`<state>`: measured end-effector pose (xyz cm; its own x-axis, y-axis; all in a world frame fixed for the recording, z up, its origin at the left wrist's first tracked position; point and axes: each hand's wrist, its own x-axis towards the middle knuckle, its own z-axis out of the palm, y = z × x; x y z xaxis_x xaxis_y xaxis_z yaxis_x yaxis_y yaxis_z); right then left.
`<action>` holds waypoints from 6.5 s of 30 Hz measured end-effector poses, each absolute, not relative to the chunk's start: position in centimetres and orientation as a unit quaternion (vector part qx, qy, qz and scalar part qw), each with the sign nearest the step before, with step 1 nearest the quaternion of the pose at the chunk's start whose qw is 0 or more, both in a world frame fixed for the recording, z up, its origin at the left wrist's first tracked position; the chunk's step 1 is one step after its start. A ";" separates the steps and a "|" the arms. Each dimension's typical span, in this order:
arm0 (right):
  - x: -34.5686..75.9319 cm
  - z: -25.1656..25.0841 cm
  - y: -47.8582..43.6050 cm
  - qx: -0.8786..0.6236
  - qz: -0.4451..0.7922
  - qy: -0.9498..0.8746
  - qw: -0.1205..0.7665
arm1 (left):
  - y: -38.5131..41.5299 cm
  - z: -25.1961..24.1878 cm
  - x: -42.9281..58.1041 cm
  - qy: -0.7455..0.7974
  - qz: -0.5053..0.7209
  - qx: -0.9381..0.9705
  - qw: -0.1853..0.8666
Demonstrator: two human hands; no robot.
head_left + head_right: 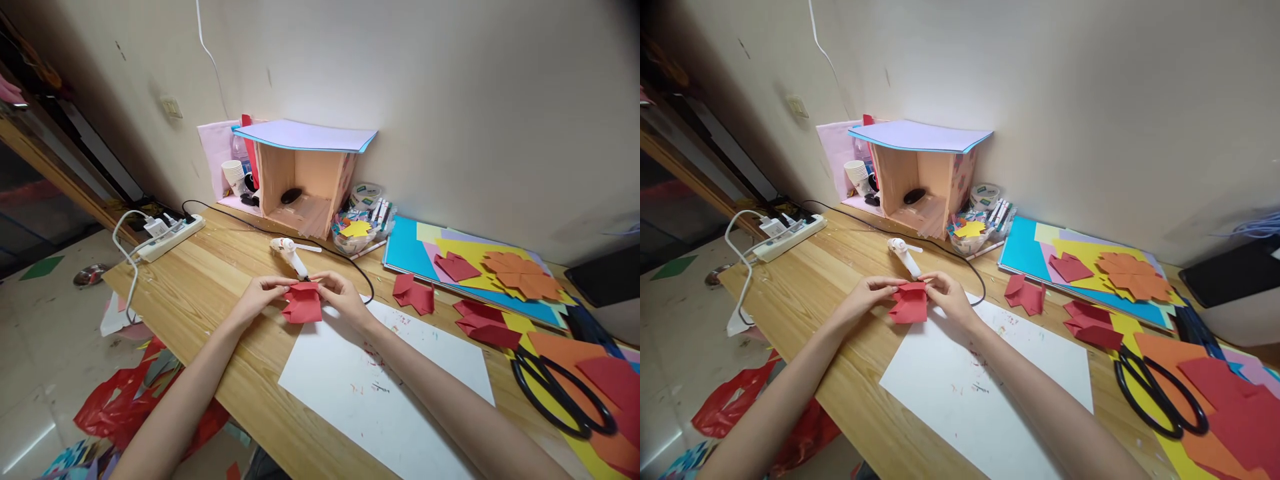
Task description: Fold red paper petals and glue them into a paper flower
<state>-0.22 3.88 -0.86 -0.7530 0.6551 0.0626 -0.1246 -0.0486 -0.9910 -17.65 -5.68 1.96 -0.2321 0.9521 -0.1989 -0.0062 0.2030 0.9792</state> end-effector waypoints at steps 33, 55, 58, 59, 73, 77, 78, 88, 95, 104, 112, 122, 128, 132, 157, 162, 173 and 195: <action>0.0 -1.0 3.6 -0.225 0.642 -0.670 0.298 | -5.4 1.2 -15.8 0.608 0.493 0.405 0.472; -0.4 -1.5 4.2 -0.234 0.586 -0.740 0.234 | -5.5 1.8 -15.5 0.639 0.490 0.403 0.436; -0.4 -1.8 4.2 -0.234 0.575 -0.747 0.238 | -5.5 1.8 -15.5 0.649 0.481 0.397 0.436; -0.4 -1.8 4.2 -0.234 0.573 -0.748 0.239 | -5.5 1.8 -15.6 0.650 0.478 0.397 0.437; -0.3 -1.4 3.9 -0.219 0.615 -0.727 0.214 | -5.5 1.4 -15.8 0.647 0.490 0.414 0.412; -0.3 -1.7 3.8 -0.222 0.607 -0.730 0.222 | -5.4 1.3 -15.8 0.631 0.495 0.422 0.423; -0.3 -1.7 3.8 -0.222 0.608 -0.728 0.224 | -5.4 1.3 -15.8 0.627 0.497 0.425 0.424; -0.3 -1.4 3.9 -0.222 0.606 -0.731 0.221 | -5.3 1.3 -15.3 0.646 0.498 0.428 0.390; -0.3 -1.2 4.2 -0.230 0.615 -0.725 0.208 | -5.1 1.2 -15.8 0.662 0.499 0.419 0.371; -0.3 -1.1 4.0 -0.244 0.608 -0.723 0.221 | -5.1 1.2 -15.8 0.649 0.507 0.403 0.398; -0.5 -1.2 4.4 -0.230 0.664 -0.678 0.215 | -5.0 0.7 -16.4 0.619 0.560 0.376 0.403; -0.5 -1.5 4.2 -0.242 0.650 -0.690 0.209 | -5.0 0.4 -15.9 0.665 0.528 0.396 0.349; -0.4 -1.4 4.1 -0.237 0.622 -0.714 0.218 | -4.9 0.3 -16.0 0.686 0.528 0.377 0.328; -0.4 -1.7 4.1 -0.230 0.621 -0.717 0.217 | -5.0 0.6 -15.8 0.677 0.531 0.380 0.339; 5.1 5.1 9.1 -0.287 0.512 -0.793 0.160 | -5.1 1.0 -15.5 0.629 0.566 0.395 0.358; 11.1 8.7 12.5 -0.431 0.414 -0.769 0.228 | -5.1 0.9 -14.6 0.643 0.528 0.450 0.324; 13.4 4.9 16.9 -0.551 0.452 -0.632 0.303 | -1.8 2.7 -8.5 0.600 0.423 0.570 0.369; 16.4 5.2 17.8 -0.574 0.266 -0.731 0.256 | -0.5 1.2 -5.4 0.581 0.437 0.552 0.408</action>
<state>16.41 17.81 5.16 -0.2102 0.9753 0.0678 0.7030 0.1990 -0.6828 -5.37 -0.55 1.16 -0.0580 0.9983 0.0081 0.2852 0.0088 0.9584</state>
